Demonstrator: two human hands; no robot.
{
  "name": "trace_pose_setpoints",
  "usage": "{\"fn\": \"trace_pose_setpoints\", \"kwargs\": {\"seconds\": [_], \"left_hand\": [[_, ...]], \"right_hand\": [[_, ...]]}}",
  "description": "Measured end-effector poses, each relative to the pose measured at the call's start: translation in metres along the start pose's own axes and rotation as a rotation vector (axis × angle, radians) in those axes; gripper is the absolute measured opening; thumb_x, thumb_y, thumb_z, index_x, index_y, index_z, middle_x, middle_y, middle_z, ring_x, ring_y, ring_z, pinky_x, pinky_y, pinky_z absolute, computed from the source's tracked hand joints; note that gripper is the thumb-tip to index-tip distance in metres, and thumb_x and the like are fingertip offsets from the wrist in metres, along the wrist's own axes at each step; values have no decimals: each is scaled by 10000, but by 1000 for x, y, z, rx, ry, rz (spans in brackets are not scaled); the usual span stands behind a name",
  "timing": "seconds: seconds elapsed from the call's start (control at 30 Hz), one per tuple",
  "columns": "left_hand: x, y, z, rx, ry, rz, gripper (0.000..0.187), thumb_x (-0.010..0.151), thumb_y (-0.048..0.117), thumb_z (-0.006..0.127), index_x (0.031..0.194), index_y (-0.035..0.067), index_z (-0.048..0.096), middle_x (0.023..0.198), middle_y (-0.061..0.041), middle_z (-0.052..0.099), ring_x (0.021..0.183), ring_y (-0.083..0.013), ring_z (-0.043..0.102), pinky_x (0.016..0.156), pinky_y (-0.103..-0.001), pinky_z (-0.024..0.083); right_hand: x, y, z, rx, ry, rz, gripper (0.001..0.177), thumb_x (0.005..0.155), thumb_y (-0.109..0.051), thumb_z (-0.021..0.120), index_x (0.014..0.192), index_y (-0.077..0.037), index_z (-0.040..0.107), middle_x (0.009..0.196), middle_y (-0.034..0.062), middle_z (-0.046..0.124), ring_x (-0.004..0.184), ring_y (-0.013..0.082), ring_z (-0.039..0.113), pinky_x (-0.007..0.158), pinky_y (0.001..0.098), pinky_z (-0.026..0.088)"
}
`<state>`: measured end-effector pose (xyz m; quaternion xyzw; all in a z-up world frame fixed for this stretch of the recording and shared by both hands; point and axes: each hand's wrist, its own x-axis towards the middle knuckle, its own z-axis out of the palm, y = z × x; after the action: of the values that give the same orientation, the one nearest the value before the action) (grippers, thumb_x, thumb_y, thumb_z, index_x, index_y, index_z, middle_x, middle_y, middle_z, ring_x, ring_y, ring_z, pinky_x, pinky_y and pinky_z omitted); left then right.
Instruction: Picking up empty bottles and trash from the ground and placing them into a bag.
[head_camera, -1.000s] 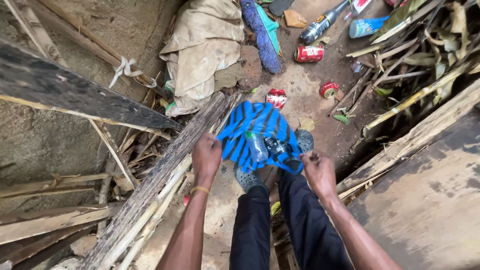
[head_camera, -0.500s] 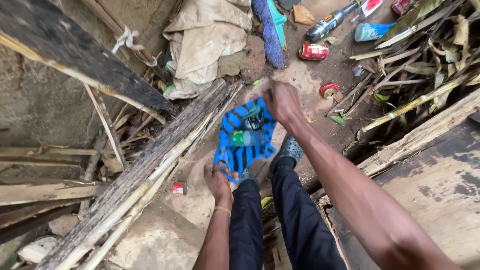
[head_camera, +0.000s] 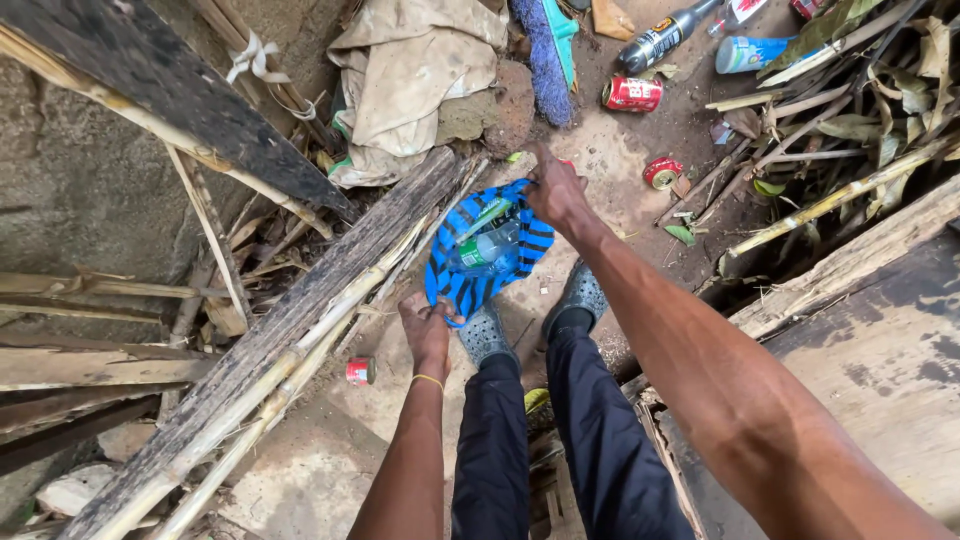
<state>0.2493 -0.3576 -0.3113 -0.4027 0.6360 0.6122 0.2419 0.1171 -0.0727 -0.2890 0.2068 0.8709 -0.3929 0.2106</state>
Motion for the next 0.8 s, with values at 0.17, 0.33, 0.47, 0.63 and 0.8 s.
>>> {"fn": "trace_pose_setpoints", "kwargs": {"seconds": [0.17,0.33,0.47,0.63,0.8], "left_hand": [[-12,24,-13,22,-41,28,549,897,20,614,1377,141,376,908,-104,663,656,-191,654,625,-342,495],[-12,30,-23,180,-111,125,467,931,87,669,1372,91,517,1164,-88,686,992,-181,646,859,-331,502],[-35,65,-7,260,-116,224,458,917,84,675,1352,67,534,1235,-114,683,1130,-217,636,970,-328,487],[-63,101,13,331,-220,242,470,918,69,670,1365,45,525,1455,-171,555,1407,-259,483,1124,-360,387],[-70,116,36,324,-378,280,460,931,49,649,1367,43,505,1484,-184,535,1427,-277,479,1137,-372,401]], "right_hand": [[-4,-6,-24,91,-42,76,687,882,-47,695,1496,-141,401,1234,169,685,1157,359,659,1047,556,459],[-25,-17,-42,236,14,46,709,893,-118,718,1508,-70,370,1352,242,620,1229,384,611,1041,443,512],[-55,11,-33,384,99,84,622,913,-108,655,1491,-53,432,1308,249,668,1189,346,676,1029,428,552],[-131,17,-51,564,115,341,518,964,-120,587,1455,-38,444,1281,202,691,1134,286,694,938,410,559],[-193,54,-64,757,201,438,493,969,-61,533,1455,-18,463,1228,182,710,1079,238,711,898,354,595]]}}
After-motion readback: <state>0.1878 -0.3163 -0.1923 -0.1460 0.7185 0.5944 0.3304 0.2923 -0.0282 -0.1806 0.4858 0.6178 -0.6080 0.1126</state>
